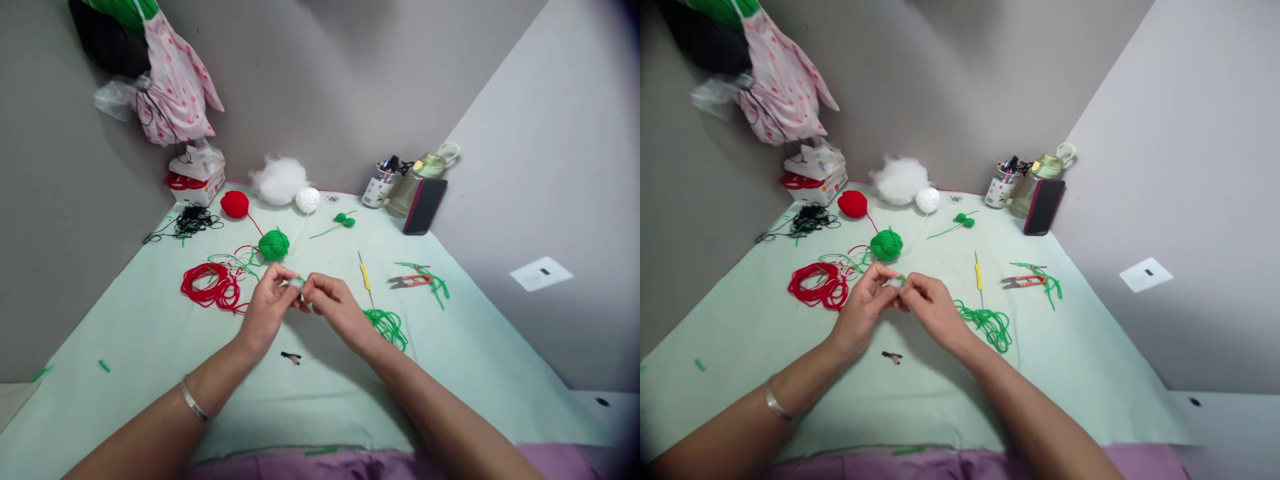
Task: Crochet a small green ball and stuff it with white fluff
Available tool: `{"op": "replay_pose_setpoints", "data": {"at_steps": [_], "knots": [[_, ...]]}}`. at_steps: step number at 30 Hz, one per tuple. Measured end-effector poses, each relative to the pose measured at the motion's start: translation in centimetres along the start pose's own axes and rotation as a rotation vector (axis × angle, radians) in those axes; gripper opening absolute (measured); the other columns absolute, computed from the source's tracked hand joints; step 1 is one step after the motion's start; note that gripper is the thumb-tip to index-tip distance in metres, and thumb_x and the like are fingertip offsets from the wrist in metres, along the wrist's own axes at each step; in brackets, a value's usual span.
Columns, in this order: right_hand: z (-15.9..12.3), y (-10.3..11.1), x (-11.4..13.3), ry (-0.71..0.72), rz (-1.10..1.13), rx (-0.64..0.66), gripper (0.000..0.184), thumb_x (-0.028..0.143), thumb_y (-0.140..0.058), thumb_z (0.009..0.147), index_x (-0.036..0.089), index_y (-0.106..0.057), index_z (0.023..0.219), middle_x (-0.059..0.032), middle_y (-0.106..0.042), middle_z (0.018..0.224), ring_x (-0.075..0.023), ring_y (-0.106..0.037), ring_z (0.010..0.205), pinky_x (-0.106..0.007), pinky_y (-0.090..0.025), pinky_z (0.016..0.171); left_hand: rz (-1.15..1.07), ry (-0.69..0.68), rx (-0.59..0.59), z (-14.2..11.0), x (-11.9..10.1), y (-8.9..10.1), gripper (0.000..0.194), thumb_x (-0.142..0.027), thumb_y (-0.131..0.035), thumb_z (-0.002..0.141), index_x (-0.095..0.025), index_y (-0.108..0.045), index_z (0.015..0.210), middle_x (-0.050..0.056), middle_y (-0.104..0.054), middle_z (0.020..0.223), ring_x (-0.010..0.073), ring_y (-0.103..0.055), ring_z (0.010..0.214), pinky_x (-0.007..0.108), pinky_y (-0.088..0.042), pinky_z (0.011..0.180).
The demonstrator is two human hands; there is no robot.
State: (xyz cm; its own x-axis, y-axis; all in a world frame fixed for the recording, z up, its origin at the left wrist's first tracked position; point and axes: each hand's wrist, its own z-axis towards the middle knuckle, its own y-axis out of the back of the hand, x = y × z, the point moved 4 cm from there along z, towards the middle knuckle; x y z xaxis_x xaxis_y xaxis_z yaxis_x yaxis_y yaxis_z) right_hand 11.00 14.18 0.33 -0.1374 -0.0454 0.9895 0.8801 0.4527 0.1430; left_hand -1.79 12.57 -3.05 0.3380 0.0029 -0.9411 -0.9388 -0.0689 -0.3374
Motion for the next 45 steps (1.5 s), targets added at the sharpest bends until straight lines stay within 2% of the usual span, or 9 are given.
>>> {"op": "replay_pose_setpoints", "data": {"at_steps": [5,10,13,17,25,29,32,41,45], "knots": [[0.7,0.2,-1.0,-0.034,0.075,-0.044,0.037,0.042,-0.062,0.084,0.023,-0.042,0.06,0.007,-0.04,0.056,-0.0097,-0.033,0.055,-0.026,-0.03,0.057,0.012,-0.037,0.026,-0.6,-0.3,-0.3,0.025,-0.024,-0.077,0.083,-0.022,-0.055,0.096,-0.004,-0.062,0.09,0.0117,-0.065,0.072,0.026,-0.057,0.072],[0.7,0.5,-1.1,-0.027,0.01,-0.1,0.038,0.043,-0.065,0.081,0.022,-0.042,0.058,0.008,-0.035,0.055,-0.0089,-0.027,0.054,-0.025,-0.022,0.053,-0.032,-0.009,0.083,-1.0,-0.5,-0.3,0.015,-0.03,-0.068,0.091,-0.021,-0.059,0.1,-0.001,-0.06,0.097,0.0154,-0.065,0.089,0.03,-0.059,0.081],[0.7,0.8,-1.0,-0.013,-0.05,-0.118,0.038,0.04,-0.067,0.079,0.022,-0.042,0.057,0.0085,-0.033,0.054,-0.0088,-0.025,0.054,-0.026,-0.019,0.052,-0.048,0.013,0.086,-0.8,-0.5,-0.3,0.018,-0.033,-0.071,0.09,-0.02,-0.061,0.097,-0.001,-0.059,0.097,0.0144,-0.064,0.087,0.028,-0.058,0.078],[0.5,0.9,-0.6,0.016,-0.123,-0.092,0.033,0.038,-0.063,0.084,0.021,-0.045,0.062,0.0069,-0.039,0.058,-0.0102,-0.031,0.057,-0.026,-0.023,0.054,-0.053,0.027,0.068,-0.2,-0.4,-0.1,0.027,-0.036,-0.078,0.085,-0.02,-0.061,0.098,-0.001,-0.062,0.092,0.0127,-0.064,0.08,0.026,-0.056,0.075],[-0.7,-0.7,0.6,0.157,-0.371,-0.021,0.013,0.022,-0.05,0.084,0.023,-0.044,0.073,0.0064,-0.041,0.063,-0.0117,-0.035,0.058,-0.028,-0.026,0.058,-0.035,0.035,0.005,0.0,0.1,0.4,0.026,-0.031,-0.078,0.08,-0.018,-0.06,0.095,-0.004,-0.062,0.08,0.0088,-0.057,0.064,0.023,-0.049,0.063],[-0.1,-0.7,0.0,0.068,-0.063,-0.015,0.017,0.025,-0.051,0.084,0.021,-0.052,0.068,0.0022,-0.055,0.067,-0.013,-0.046,0.062,-0.027,-0.033,0.06,-0.006,0.008,0.004,0.1,0.0,0.2,0.017,-0.026,-0.073,0.084,-0.02,-0.058,0.091,-0.008,-0.056,0.067,0.0088,-0.054,0.055,0.023,-0.046,0.058],[0.6,-0.4,-0.8,0.001,0.082,-0.036,0.026,0.028,-0.051,0.084,0.022,-0.046,0.059,0.0031,-0.052,0.059,-0.0115,-0.043,0.057,-0.026,-0.031,0.055,0.021,-0.035,0.014,-0.1,-0.4,0.0,0.019,-0.025,-0.075,0.086,-0.021,-0.058,0.093,-0.008,-0.06,0.072,0.0102,-0.061,0.06,0.025,-0.049,0.064],[0.9,0.2,-1.8,-0.008,0.036,-0.15,0.035,0.04,-0.062,0.082,0.023,-0.044,0.058,0.007,-0.04,0.054,-0.0097,-0.031,0.054,-0.026,-0.024,0.053,-0.031,-0.006,0.069,-0.9,-0.4,-0.1,0.012,-0.031,-0.064,0.095,-0.022,-0.062,0.103,-0.002,-0.066,0.094,0.0149,-0.068,0.084,0.031,-0.055,0.082],[0.7,0.4,-1.5,0.013,-0.022,-0.134,0.034,0.039,-0.061,0.084,0.022,-0.046,0.059,0.0061,-0.041,0.056,-0.0106,-0.032,0.056,-0.026,-0.025,0.054,-0.028,-0.01,0.052,-0.4,-0.3,0.0,0.018,-0.03,-0.072,0.089,-0.021,-0.062,0.101,-0.001,-0.066,0.091,0.0144,-0.066,0.08,0.03,-0.054,0.081]]}}
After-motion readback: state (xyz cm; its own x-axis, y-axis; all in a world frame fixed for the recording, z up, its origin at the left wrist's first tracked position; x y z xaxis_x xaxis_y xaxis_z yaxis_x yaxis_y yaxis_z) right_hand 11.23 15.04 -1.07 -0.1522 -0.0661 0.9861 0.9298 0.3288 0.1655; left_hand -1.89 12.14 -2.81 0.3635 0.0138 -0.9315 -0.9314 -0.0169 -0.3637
